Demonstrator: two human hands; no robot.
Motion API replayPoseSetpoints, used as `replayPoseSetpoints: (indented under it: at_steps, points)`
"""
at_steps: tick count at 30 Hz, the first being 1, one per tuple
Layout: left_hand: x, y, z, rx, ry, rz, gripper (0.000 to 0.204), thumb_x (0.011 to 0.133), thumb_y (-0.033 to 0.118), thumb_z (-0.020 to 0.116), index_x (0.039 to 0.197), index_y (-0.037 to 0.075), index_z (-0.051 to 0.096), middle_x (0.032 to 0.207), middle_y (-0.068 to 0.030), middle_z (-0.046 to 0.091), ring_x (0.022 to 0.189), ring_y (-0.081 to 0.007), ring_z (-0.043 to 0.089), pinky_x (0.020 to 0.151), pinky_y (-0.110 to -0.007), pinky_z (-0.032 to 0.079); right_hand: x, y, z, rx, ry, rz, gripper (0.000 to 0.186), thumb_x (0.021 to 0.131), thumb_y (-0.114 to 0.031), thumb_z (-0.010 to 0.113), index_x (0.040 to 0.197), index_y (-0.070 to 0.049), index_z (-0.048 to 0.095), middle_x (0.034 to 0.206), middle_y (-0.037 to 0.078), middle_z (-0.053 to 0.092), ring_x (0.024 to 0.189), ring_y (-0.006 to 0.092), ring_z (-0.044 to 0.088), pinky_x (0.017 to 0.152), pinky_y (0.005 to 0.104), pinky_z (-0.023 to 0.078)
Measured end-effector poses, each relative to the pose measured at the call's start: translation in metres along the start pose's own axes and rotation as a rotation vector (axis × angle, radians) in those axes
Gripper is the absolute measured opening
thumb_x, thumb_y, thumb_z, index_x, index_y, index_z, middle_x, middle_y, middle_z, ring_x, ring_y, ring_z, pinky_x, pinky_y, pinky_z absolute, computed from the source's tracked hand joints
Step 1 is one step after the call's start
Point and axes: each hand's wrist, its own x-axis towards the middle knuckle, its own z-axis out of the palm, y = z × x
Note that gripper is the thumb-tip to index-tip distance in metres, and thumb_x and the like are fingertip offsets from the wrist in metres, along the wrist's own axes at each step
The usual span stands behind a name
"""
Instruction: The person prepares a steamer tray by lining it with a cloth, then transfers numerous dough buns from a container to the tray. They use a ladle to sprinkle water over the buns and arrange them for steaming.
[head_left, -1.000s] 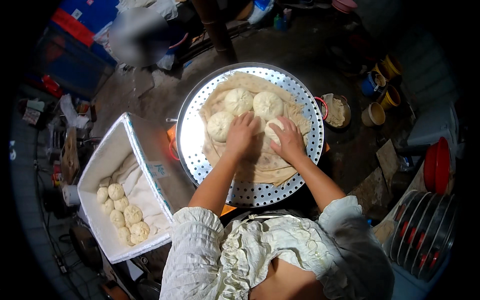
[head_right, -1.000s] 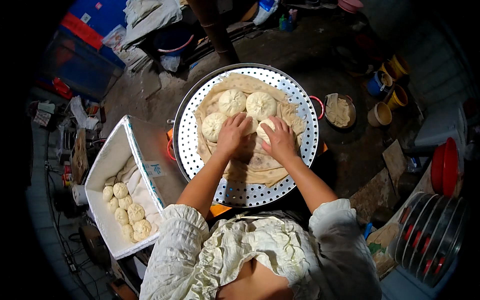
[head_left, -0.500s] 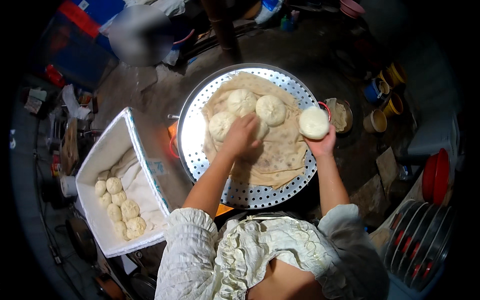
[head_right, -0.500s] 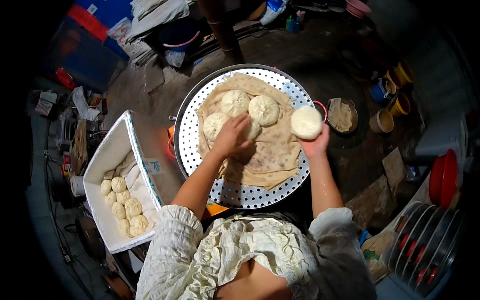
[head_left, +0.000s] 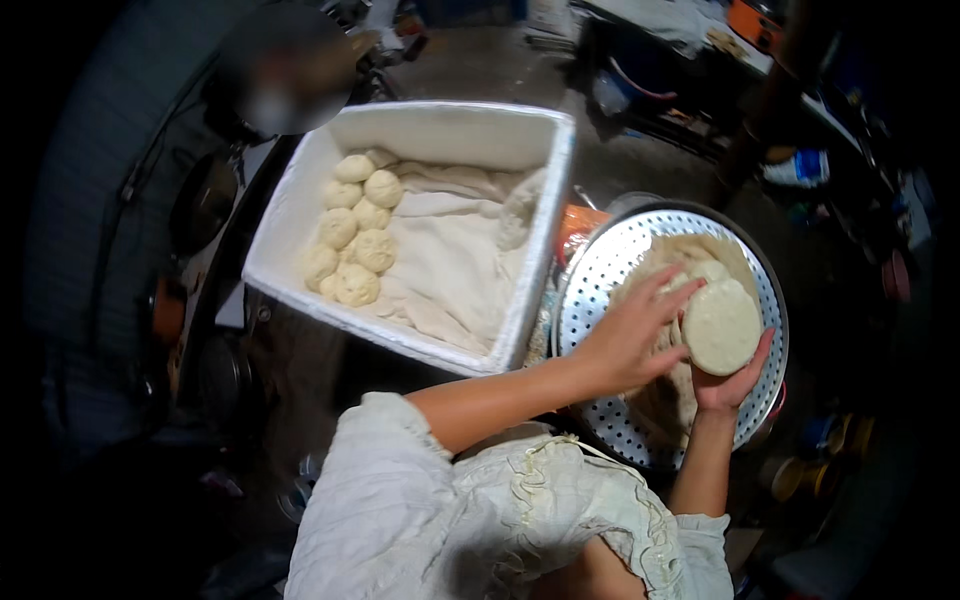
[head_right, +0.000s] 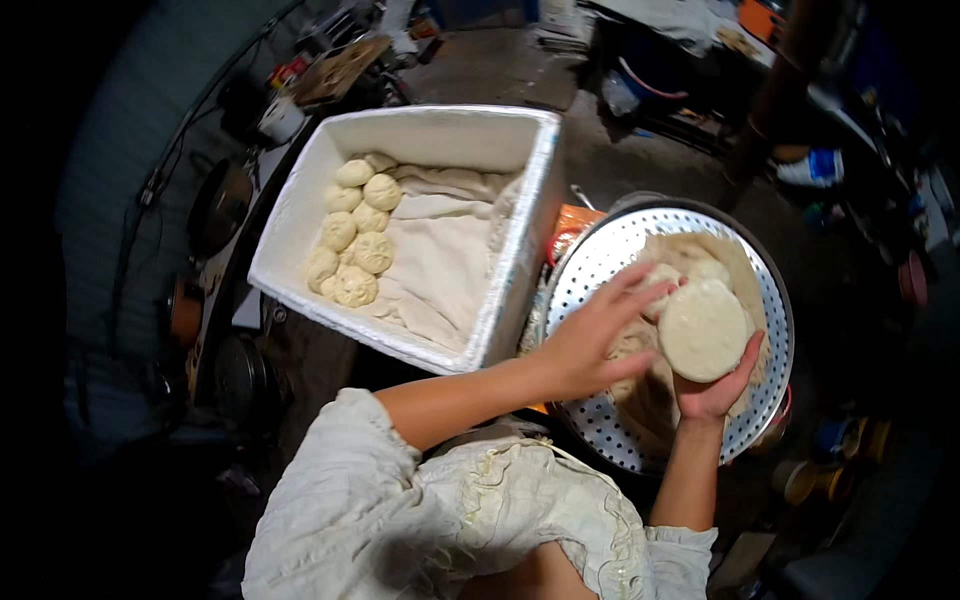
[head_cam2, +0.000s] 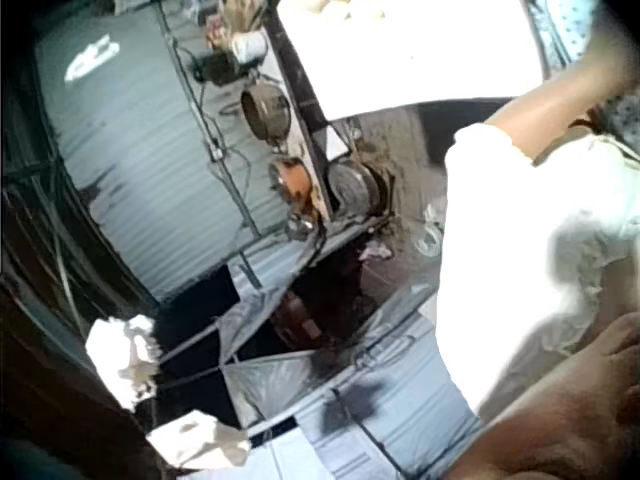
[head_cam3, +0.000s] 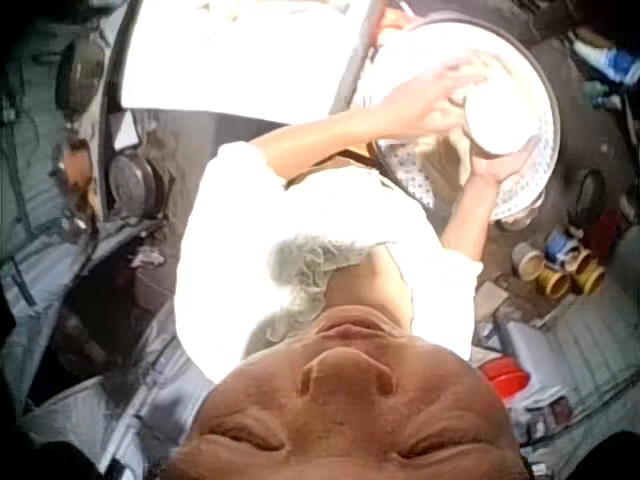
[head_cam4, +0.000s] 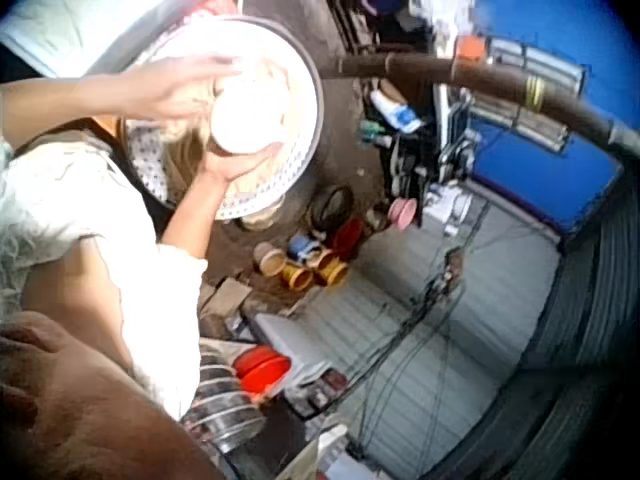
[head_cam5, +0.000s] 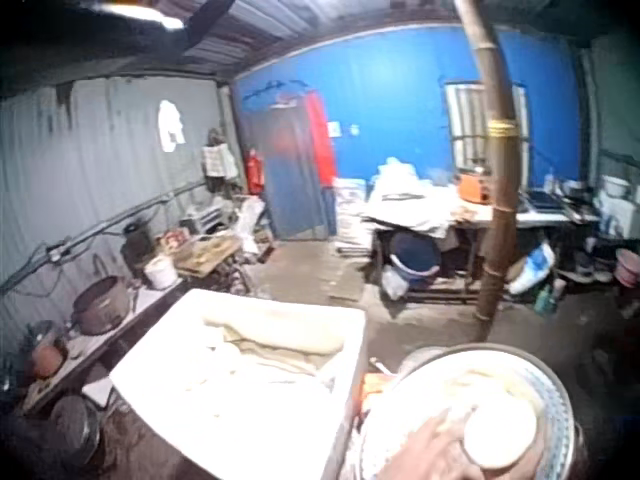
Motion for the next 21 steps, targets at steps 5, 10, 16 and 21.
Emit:
replayPoseSetpoints:
  at_steps: [5, 10, 16, 21]
  points:
    - [-0.09, -0.054, -0.16, 0.338, 0.379, -0.114, 0.045, 0.078, 0.008, 0.067, 0.121, 0.006, 0.055, 0.129, -0.0141, 0.049, 0.118, -0.0283, 0.048, 0.098, -0.036, 0.039, 0.074, 0.077, 0.08, -0.339, -0.108, 0.335, 0.063, 0.094, -0.053, 0.033, 0.134, -0.005, 0.041, 0.132, 0.013, 0.049, 0.118, 0.027, 0.051, 0.099, 0.041, 0.042]
    - [-0.203, -0.106, -0.292, 0.586, 0.705, -0.399, 0.029, 0.078, 0.004, 0.063, 0.107, -0.002, 0.06, 0.108, -0.018, 0.06, 0.098, -0.0318, 0.059, 0.083, -0.035, 0.048, 0.135, 0.22, 0.156, -0.794, -0.191, 0.698, 0.053, 0.091, -0.051, 0.043, 0.123, -0.009, 0.051, 0.119, 0.01, 0.057, 0.108, 0.0209, 0.057, 0.091, 0.0379, 0.047]
    - [-0.256, -0.15, -0.345, 0.716, 0.682, -0.383, 0.026, 0.078, 0.003, 0.061, 0.103, -0.001, 0.061, 0.102, -0.0181, 0.061, 0.094, -0.0356, 0.059, 0.08, -0.038, 0.048, 0.217, 0.434, 0.12, -0.988, -0.141, 0.812, 0.053, 0.086, -0.051, 0.052, 0.117, -0.008, 0.053, 0.108, 0.008, 0.059, 0.095, 0.0211, 0.059, 0.076, 0.0382, 0.05]
    - [-0.251, -0.162, -0.346, 0.755, 0.724, -0.275, 0.022, 0.074, -0.003, 0.059, 0.095, 0.001, 0.064, 0.094, -0.0132, 0.064, 0.085, -0.032, 0.061, 0.074, -0.038, 0.05, 0.237, 0.55, 0.084, -1.525, -0.157, 0.161, 0.08, 0.082, -0.05, 0.057, 0.134, 0.006, 0.034, 0.125, 0.026, 0.049, 0.111, 0.034, 0.053, 0.092, 0.0426, 0.044]
